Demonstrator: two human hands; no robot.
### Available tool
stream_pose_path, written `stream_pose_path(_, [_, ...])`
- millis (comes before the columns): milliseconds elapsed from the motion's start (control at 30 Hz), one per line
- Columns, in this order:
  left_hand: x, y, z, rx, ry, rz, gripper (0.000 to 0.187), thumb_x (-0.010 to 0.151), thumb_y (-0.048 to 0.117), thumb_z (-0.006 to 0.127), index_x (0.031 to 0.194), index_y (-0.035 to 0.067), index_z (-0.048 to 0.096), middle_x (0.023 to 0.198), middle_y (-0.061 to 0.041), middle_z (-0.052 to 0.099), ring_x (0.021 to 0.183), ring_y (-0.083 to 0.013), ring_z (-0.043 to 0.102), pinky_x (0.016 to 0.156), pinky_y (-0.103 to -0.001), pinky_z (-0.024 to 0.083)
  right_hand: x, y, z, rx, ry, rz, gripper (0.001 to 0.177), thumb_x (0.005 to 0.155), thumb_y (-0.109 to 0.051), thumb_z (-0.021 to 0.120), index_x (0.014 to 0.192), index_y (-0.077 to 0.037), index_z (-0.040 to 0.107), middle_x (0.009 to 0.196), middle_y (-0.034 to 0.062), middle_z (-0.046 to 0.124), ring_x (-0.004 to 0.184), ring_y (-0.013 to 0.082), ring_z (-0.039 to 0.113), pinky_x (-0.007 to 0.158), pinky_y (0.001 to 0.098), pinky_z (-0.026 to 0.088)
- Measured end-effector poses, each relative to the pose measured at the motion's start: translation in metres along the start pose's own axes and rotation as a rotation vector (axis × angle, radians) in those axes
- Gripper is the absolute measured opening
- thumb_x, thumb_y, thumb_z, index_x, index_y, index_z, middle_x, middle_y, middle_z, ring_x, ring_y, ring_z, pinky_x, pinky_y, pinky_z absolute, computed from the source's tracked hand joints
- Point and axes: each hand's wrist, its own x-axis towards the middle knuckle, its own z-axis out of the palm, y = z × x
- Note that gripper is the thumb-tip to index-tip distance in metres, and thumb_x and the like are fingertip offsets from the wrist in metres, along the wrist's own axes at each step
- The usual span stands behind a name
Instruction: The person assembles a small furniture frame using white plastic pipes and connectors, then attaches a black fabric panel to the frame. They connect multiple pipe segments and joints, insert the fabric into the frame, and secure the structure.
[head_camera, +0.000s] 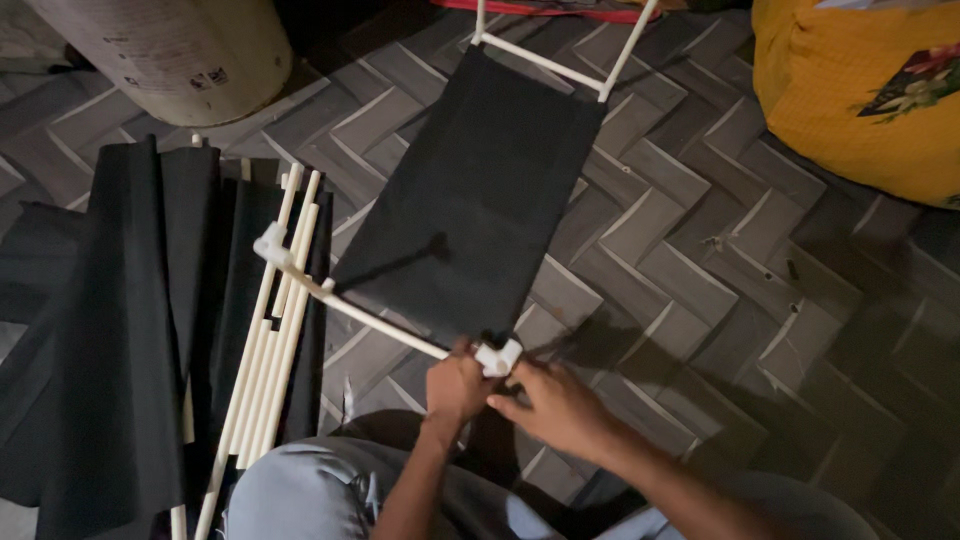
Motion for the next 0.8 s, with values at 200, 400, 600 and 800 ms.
stream_pose_path(200, [-0.002,0.015,0.006,-0.080,0.398,-0.195,0.038,0.082,0.032,0.073,0.111,0.007,0.071,0.124,-0.018,0.069,0.090,-0.0432,0.071,0.071,-0.054,0.057,0.009,0.011,-0.033,-0.132,-0.040,0.197,0.043,0.091,-0.038,0.070,0.126,-0.015,0.066,0.106,0.0068,0.078,0.090,0.0239,0.079,0.079,0.0392,0.062])
stream_pose_path(400, [0.009,-0.011,0.025,-0.101,0.153,-0.272,0.026,0.083,0.032,0.071,0.100,0.014,0.078,0.093,-0.019,0.076,0.089,-0.0407,0.072,0.080,-0.052,0.057,0.011,0.018,-0.057,-0.216,-0.041,0.313,0.042,0.091,-0.041,0.069,0.126,-0.016,0.069,0.106,0.0072,0.080,0.090,0.0249,0.079,0.083,0.0402,0.061])
stream_pose_path(600, [0.020,-0.043,0.036,0.071,0.009,-0.044,0.033,0.090,0.039,0.071,0.087,0.007,0.075,0.089,-0.020,0.075,0.088,-0.0401,0.072,0.082,-0.052,0.056,0.010,0.044,-0.067,-0.297,-0.049,0.386,0.044,0.091,-0.042,0.070,0.127,-0.015,0.070,0.106,0.0110,0.079,0.095,0.0270,0.078,0.088,0.0406,0.059])
stream_pose_path(800, [0.024,-0.060,-0.009,-0.070,0.128,-0.300,0.027,0.083,0.031,0.072,0.097,0.007,0.076,0.093,-0.021,0.074,0.089,-0.0434,0.071,0.079,-0.053,0.056,0.012,0.073,-0.077,-0.340,-0.062,0.353,0.049,0.088,-0.044,0.073,0.126,-0.012,0.070,0.116,0.0089,0.076,0.105,0.0277,0.074,0.095,0.0431,0.056])
